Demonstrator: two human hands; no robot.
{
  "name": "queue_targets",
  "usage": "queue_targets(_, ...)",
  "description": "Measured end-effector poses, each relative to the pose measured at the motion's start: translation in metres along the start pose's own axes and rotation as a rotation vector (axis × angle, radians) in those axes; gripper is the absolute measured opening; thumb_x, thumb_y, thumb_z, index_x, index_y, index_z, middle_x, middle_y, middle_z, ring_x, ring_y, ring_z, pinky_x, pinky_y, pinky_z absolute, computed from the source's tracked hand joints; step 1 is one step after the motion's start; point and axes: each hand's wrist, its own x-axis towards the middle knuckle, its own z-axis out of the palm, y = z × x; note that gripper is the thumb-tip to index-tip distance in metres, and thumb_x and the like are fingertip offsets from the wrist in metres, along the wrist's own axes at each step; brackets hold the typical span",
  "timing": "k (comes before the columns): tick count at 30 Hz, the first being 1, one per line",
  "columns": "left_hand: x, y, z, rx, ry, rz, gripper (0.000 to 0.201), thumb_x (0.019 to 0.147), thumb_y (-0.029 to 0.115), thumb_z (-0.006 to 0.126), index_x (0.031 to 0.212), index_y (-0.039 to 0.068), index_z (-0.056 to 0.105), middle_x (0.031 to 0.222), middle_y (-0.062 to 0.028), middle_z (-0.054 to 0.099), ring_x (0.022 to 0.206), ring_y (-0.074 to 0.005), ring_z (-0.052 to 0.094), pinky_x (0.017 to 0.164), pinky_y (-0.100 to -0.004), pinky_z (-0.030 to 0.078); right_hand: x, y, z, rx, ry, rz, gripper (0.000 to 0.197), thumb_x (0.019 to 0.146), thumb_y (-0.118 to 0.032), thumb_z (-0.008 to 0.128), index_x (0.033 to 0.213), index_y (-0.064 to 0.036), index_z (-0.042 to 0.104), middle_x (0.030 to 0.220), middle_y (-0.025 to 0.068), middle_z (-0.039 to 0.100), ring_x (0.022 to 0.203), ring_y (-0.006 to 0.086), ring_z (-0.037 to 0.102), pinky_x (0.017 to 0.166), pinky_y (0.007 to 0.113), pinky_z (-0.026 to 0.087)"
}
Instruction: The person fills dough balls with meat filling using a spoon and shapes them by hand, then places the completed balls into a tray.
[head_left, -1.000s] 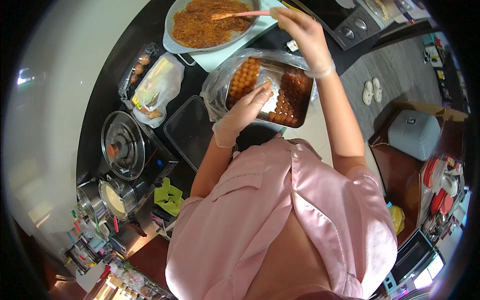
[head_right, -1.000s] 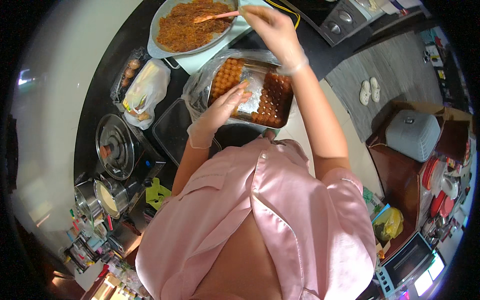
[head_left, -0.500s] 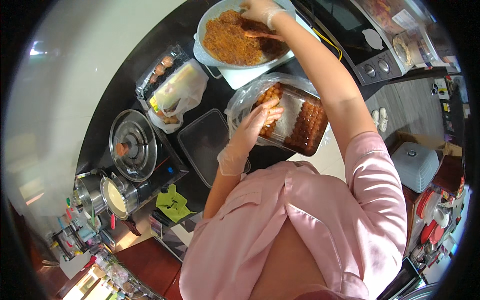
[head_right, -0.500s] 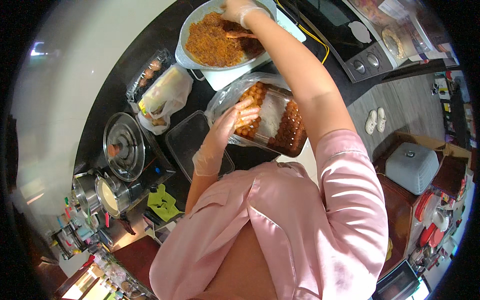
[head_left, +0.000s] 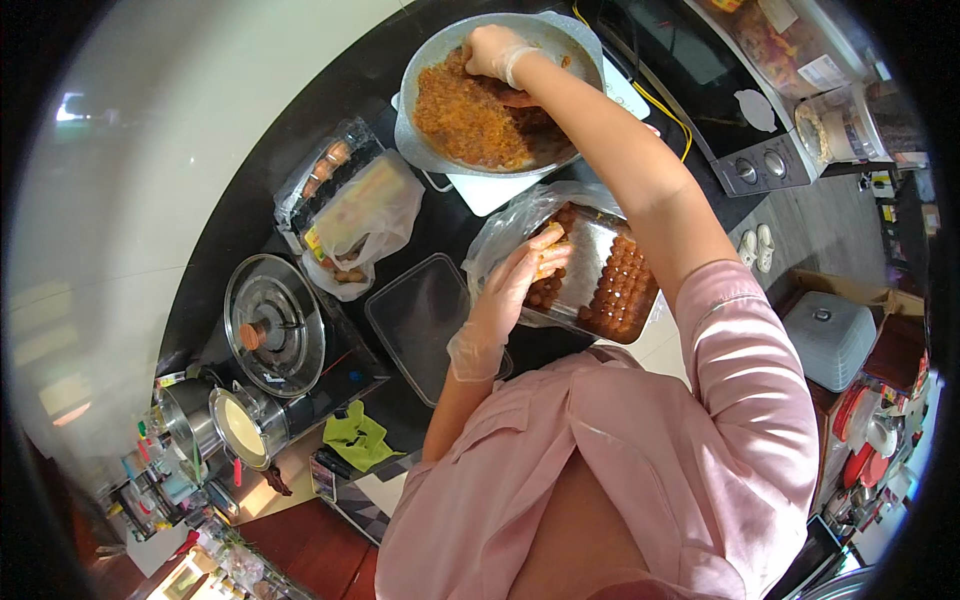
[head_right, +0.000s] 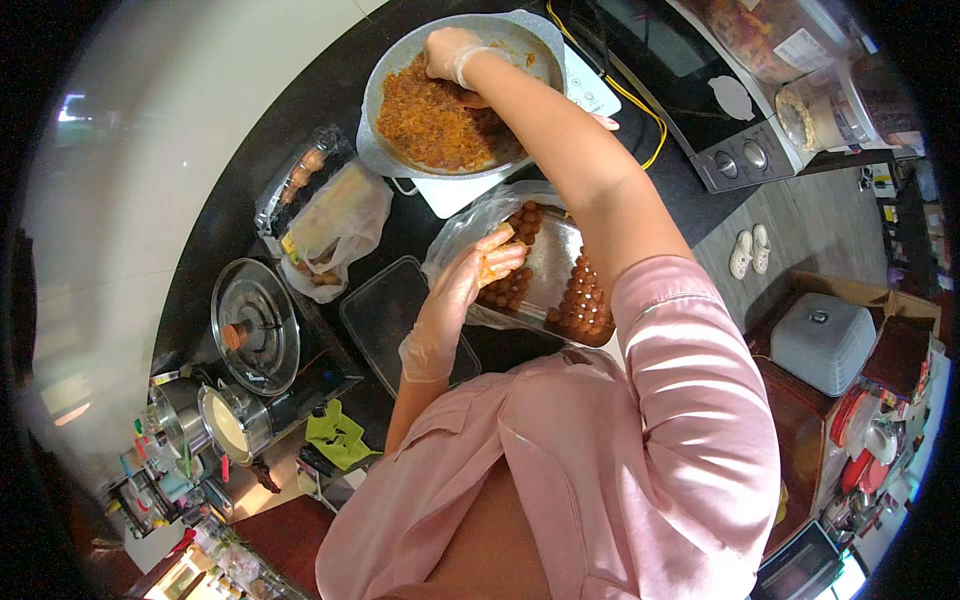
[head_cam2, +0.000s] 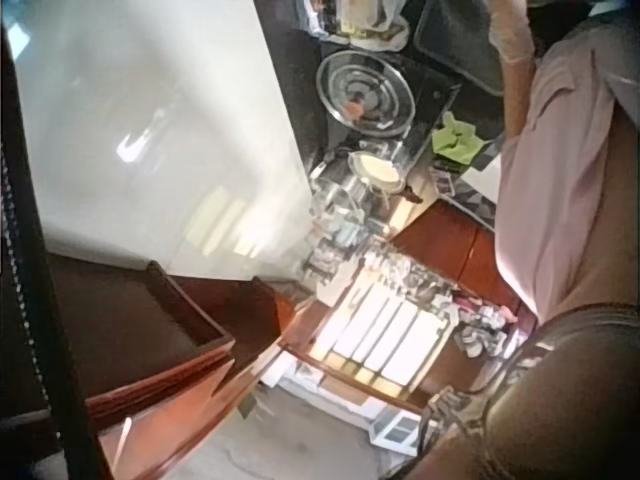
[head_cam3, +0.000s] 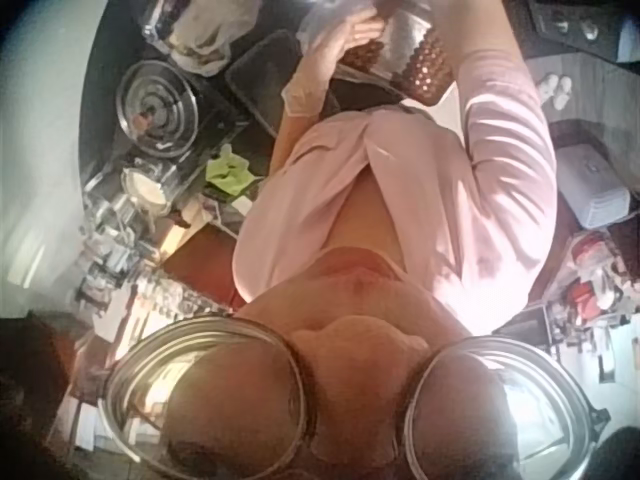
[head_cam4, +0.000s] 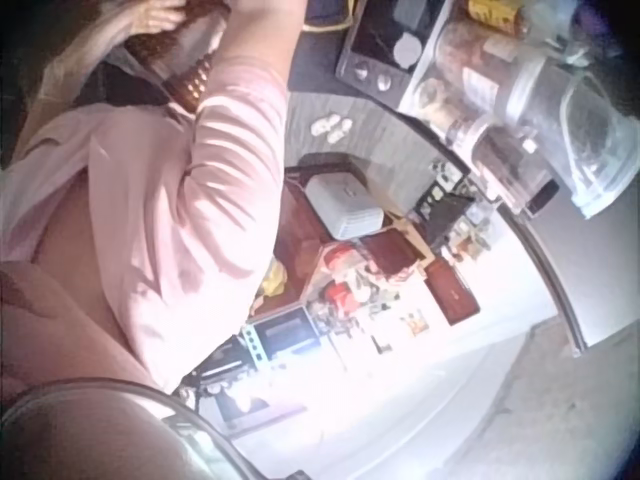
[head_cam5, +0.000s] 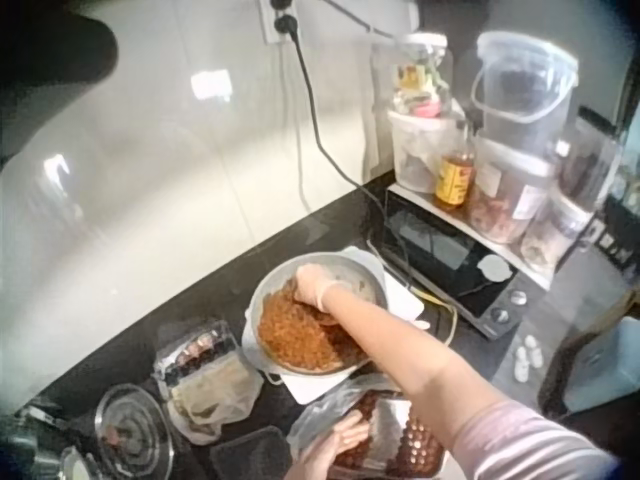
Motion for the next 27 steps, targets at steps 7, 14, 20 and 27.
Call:
queue_targets(7, 0.001, 0.001, 0.004, -0.004, -0.006, -0.006, 0.052, 0.106, 0.033, 0.034, 0.140, -0.005, 0.041, 0.129, -0.0215, 0.057, 0.120, -0.0257, 0.057, 0.104, -0.0362, 0.042, -0.014, 0.029, -0.010, 0.503, 0.101, 0.041, 0.024, 0.076, -0.023, 0.072, 0.093, -0.0066, 0.072, 0.086, 0.0084, 0.071, 0.079, 0.0213, 0.066, 0.074, 0.033, 0.051)
queue_targets(14, 0.014, 0.022, 0.008, 0.029, 0.059, -0.011, 0.049, 0.106, 0.030, 0.035, 0.136, -0.007, 0.045, 0.126, -0.0213, 0.059, 0.116, -0.0254, 0.059, 0.103, -0.0352, 0.043, -0.031, 0.072, -0.042, 1.923, -0.316, 0.245, 0.022, 0.088, -0.019, 0.059, 0.098, -0.0010, 0.067, 0.081, 0.0128, 0.068, 0.069, 0.0235, 0.065, 0.064, 0.035, 0.054)
queue_targets(20, 0.056, 0.081, 0.002, 0.525, 0.444, 0.383, 0.029, 0.096, 0.016, 0.056, 0.115, -0.004, 0.064, 0.106, -0.0053, 0.067, 0.095, -0.0096, 0.059, 0.088, -0.0254, 0.046, -0.096, 0.050, -0.076, 1.896, -0.332, 0.302, 0.023, 0.095, -0.019, 0.051, 0.093, 0.0000, 0.065, 0.077, 0.0081, 0.065, 0.064, 0.0170, 0.062, 0.060, 0.029, 0.053)
queue_targets(27, 0.138, 0.102, -0.015, 0.274, 0.445, 0.208, 0.043, 0.099, 0.019, 0.051, 0.136, -0.004, 0.047, 0.124, -0.0219, 0.059, 0.107, -0.0243, 0.063, 0.091, -0.0309, 0.051, -0.140, 0.047, -0.082, 1.995, -0.484, 0.068, 0.038, 0.100, -0.028, 0.048, 0.118, 0.0045, 0.057, 0.101, 0.0143, 0.069, 0.081, 0.0185, 0.069, 0.075, 0.029, 0.059)
